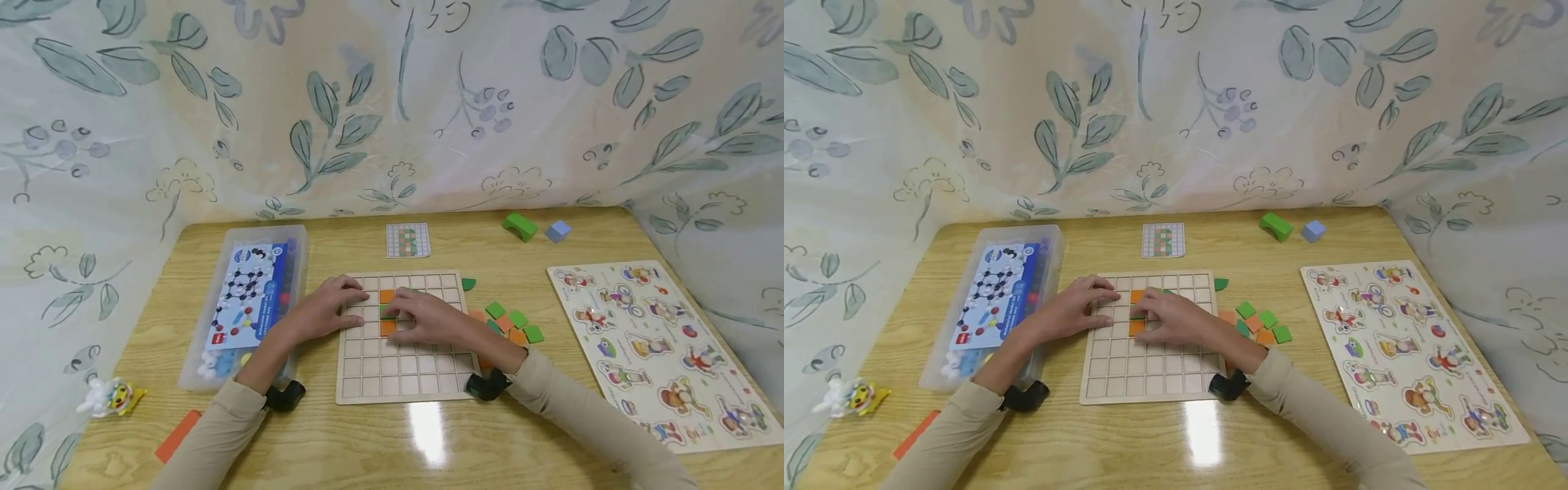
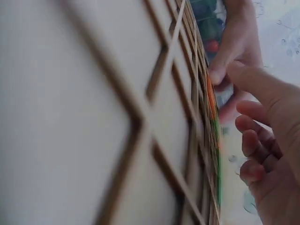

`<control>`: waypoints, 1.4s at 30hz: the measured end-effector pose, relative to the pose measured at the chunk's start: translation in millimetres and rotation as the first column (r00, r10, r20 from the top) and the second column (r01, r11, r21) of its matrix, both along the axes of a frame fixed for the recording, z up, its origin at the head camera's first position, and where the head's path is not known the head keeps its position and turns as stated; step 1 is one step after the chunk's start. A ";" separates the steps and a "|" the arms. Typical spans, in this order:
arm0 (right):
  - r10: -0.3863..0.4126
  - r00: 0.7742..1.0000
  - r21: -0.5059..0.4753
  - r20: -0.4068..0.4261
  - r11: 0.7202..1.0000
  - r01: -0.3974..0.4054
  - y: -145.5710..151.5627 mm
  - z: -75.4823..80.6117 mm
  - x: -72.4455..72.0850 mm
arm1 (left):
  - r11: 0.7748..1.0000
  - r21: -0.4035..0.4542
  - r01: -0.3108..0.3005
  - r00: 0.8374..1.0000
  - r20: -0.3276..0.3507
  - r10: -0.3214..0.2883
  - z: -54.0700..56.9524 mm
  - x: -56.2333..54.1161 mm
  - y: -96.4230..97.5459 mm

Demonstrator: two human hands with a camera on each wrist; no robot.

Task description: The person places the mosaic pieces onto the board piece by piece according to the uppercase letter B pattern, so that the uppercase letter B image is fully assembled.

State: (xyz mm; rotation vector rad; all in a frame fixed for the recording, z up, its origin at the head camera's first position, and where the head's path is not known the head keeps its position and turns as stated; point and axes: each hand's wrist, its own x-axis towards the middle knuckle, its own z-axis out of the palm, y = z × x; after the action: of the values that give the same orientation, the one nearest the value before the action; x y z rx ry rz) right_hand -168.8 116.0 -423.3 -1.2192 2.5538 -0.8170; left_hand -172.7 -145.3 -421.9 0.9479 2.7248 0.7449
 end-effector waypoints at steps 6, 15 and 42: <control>-0.118 0.992 -0.122 0.042 0.985 0.122 43.9 6.4 9.1 | 1.000 0.010 0.005 1.000 0.017 -0.005 -0.1 1.1 -0.3; -0.316 0.944 -0.214 -0.091 0.932 0.291 117.0 -0.9 12.3 | 1.000 0.007 0.010 1.000 -0.017 -0.010 -2.2 -1.7 -1.9; -0.408 0.910 -0.135 0.070 0.900 0.414 155.6 -25.3 16.6 | 1.000 0.002 0.007 1.000 0.004 -0.007 -2.2 0.2 -1.8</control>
State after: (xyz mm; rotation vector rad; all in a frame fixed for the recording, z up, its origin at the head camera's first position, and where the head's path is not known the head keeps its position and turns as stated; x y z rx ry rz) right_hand -152.2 271.6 -448.6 -0.6847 2.8012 -1.1179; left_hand -172.5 -147.1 -424.2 0.9549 2.7170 0.7472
